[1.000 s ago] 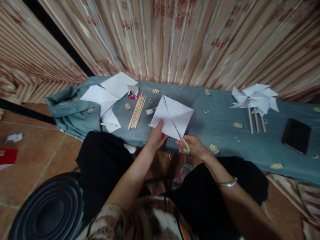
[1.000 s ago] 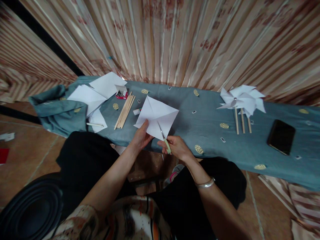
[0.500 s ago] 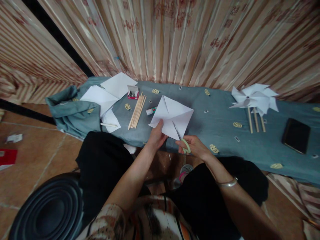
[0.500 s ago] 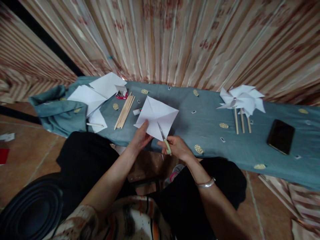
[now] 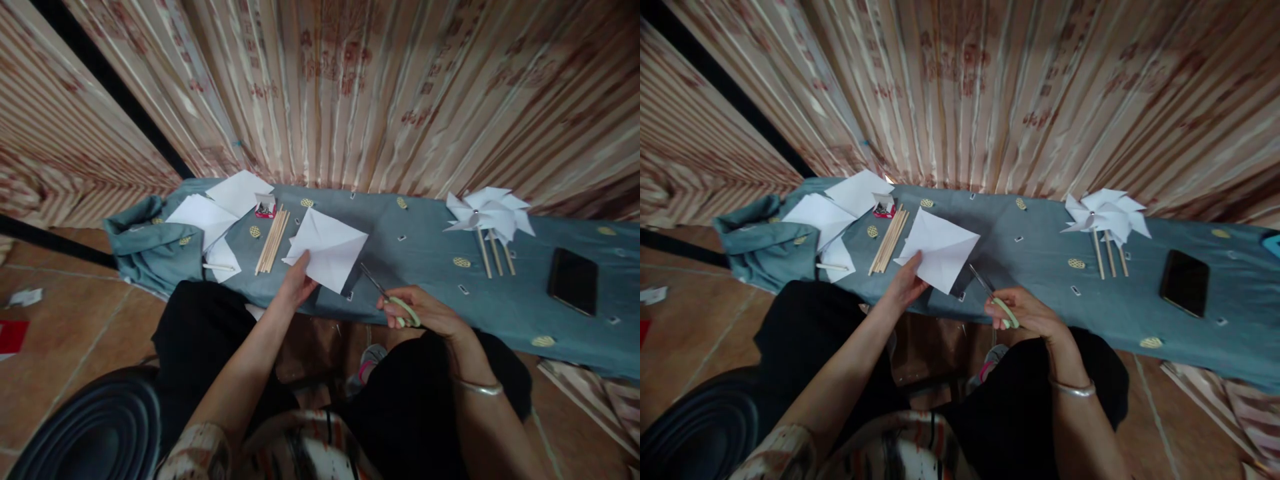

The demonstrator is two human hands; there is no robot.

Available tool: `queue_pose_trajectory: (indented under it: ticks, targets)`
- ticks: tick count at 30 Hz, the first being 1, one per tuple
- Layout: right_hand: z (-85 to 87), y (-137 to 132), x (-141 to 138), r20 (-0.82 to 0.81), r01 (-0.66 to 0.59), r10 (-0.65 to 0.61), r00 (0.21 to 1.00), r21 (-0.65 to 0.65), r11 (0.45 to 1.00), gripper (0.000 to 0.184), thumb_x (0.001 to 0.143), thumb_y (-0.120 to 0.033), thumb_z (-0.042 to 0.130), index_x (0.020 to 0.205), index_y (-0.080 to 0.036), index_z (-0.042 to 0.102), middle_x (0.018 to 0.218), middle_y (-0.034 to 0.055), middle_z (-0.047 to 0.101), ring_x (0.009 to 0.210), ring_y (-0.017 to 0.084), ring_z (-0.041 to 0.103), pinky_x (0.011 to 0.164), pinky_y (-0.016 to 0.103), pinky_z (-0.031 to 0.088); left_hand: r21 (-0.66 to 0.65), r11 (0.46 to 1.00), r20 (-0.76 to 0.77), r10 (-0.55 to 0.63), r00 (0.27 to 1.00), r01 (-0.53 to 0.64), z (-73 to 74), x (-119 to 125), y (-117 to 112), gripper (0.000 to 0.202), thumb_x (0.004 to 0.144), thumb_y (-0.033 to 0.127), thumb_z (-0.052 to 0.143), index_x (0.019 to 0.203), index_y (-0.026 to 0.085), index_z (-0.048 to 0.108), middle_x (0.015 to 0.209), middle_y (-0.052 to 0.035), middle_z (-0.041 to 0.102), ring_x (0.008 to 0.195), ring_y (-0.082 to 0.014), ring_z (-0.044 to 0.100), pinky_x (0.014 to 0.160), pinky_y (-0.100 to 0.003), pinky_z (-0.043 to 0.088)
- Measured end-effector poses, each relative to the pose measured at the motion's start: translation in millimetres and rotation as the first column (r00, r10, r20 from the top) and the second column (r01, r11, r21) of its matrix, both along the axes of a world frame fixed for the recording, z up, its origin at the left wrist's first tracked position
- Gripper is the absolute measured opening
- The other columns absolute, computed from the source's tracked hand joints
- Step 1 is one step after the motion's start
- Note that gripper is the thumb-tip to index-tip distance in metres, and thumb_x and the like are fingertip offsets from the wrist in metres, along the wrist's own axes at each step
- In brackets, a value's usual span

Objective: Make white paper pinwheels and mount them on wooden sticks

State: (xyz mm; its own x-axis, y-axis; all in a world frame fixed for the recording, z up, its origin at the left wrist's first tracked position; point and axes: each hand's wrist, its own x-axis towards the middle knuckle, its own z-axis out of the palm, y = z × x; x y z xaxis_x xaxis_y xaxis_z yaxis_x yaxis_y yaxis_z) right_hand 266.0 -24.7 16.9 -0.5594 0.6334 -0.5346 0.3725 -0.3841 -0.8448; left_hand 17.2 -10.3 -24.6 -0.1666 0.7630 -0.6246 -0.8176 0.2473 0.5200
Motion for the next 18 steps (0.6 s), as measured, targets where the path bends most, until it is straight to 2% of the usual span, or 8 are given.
queue_pose_trajectory:
  ticks: [3, 4, 6, 8, 10, 15, 18]
  targets:
    - [-1.3, 6.7, 7.0, -0.018, 0.167, -0.166, 0.986, 0.084, 0.982, 0.048, 0.063, -0.059, 0.075, 0.082, -0.016, 0.065, 0.062, 0.0010, 0.064, 0.053, 0.010, 0.052, 0.051, 0.023, 0.040, 0.025, 0.999, -0.041, -0.039, 0.998, 0.040, 2.4, -5.0, -2.8, 0.018, 0.089, 0.015, 0.055, 0.105, 0.014, 0.063, 0.081, -0.0036, 0.073, 0.079, -0.0150, 0.071, 0.085, -0.027, 0.056]
    - [-3.5, 9.6, 6.9, -0.040, 0.262, -0.258, 0.965, 0.134, 0.956, 0.049, 0.062, -0.059, 0.075, 0.085, -0.017, 0.065, 0.065, 0.0014, 0.065, 0.055, 0.011, 0.053, 0.051, 0.024, 0.041, 0.040, 0.996, -0.063, -0.072, 0.995, 0.074, 3.4, -5.6, -4.5, 0.018, 0.088, 0.015, 0.057, 0.104, 0.014, 0.063, 0.081, -0.0042, 0.073, 0.077, -0.0156, 0.071, 0.084, -0.028, 0.057]
    - [-8.8, 15.4, 3.3, -0.104, 0.440, -0.427, 0.898, 0.241, 0.865, 0.050, 0.060, -0.056, 0.078, 0.090, -0.019, 0.064, 0.073, 0.0021, 0.067, 0.060, 0.013, 0.056, 0.054, 0.025, 0.043, 0.044, 0.985, -0.120, -0.162, 0.980, 0.168, 6.3, -5.5, -8.5, 0.016, 0.085, 0.015, 0.060, 0.100, 0.013, 0.064, 0.082, -0.0056, 0.074, 0.075, -0.0170, 0.071, 0.081, -0.029, 0.057]
    - [-13.4, 20.0, -3.2, -0.149, 0.510, -0.489, 0.860, 0.316, 0.800, 0.051, 0.058, -0.052, 0.080, 0.094, -0.019, 0.062, 0.078, 0.0025, 0.068, 0.065, 0.014, 0.059, 0.056, 0.026, 0.045, 0.016, 0.961, -0.178, -0.270, 0.946, 0.277, 9.9, -4.6, -12.5, 0.012, 0.084, 0.015, 0.061, 0.094, 0.013, 0.067, 0.080, -0.0062, 0.074, 0.074, -0.0188, 0.071, 0.077, -0.029, 0.057]
    - [-15.5, 22.2, -10.7, -0.154, 0.480, -0.456, 0.877, 0.350, 0.804, 0.051, 0.056, -0.047, 0.082, 0.094, -0.020, 0.062, 0.080, 0.0021, 0.068, 0.068, 0.015, 0.060, 0.057, 0.026, 0.046, -0.020, 0.927, -0.219, -0.370, 0.903, 0.375, 13.4, -4.0, -15.6, 0.009, 0.083, 0.015, 0.063, 0.090, 0.014, 0.068, 0.078, -0.0059, 0.074, 0.071, -0.0199, 0.071, 0.072, -0.029, 0.057]
    - [-13.8, 20.9, -24.3, -0.145, 0.348, -0.318, 0.937, 0.285, 0.893, 0.045, 0.054, -0.038, 0.082, 0.090, -0.018, 0.062, 0.076, 0.0007, 0.068, 0.067, 0.016, 0.062, 0.059, 0.026, 0.048, -0.059, 0.841, -0.227, -0.535, 0.814, 0.537, 17.0, -5.9, -16.7, 0.009, 0.076, 0.015, 0.070, 0.084, 0.013, 0.070, 0.075, -0.0071, 0.074, 0.058, -0.0176, 0.067, 0.057, -0.025, 0.054]
    - [-16.0, 21.2, -27.1, -0.164, 0.316, -0.284, 0.945, 0.220, 0.923, 0.041, 0.056, -0.033, 0.080, 0.089, -0.017, 0.064, 0.077, 0.0018, 0.071, 0.065, 0.015, 0.062, 0.057, 0.025, 0.047, -0.047, 0.807, -0.227, -0.583, 0.780, 0.589, 18.3, -7.5, -13.5, 0.015, 0.072, 0.017, 0.073, 0.086, 0.012, 0.070, 0.078, -0.0084, 0.074, 0.060, -0.0173, 0.068, 0.061, -0.025, 0.054]
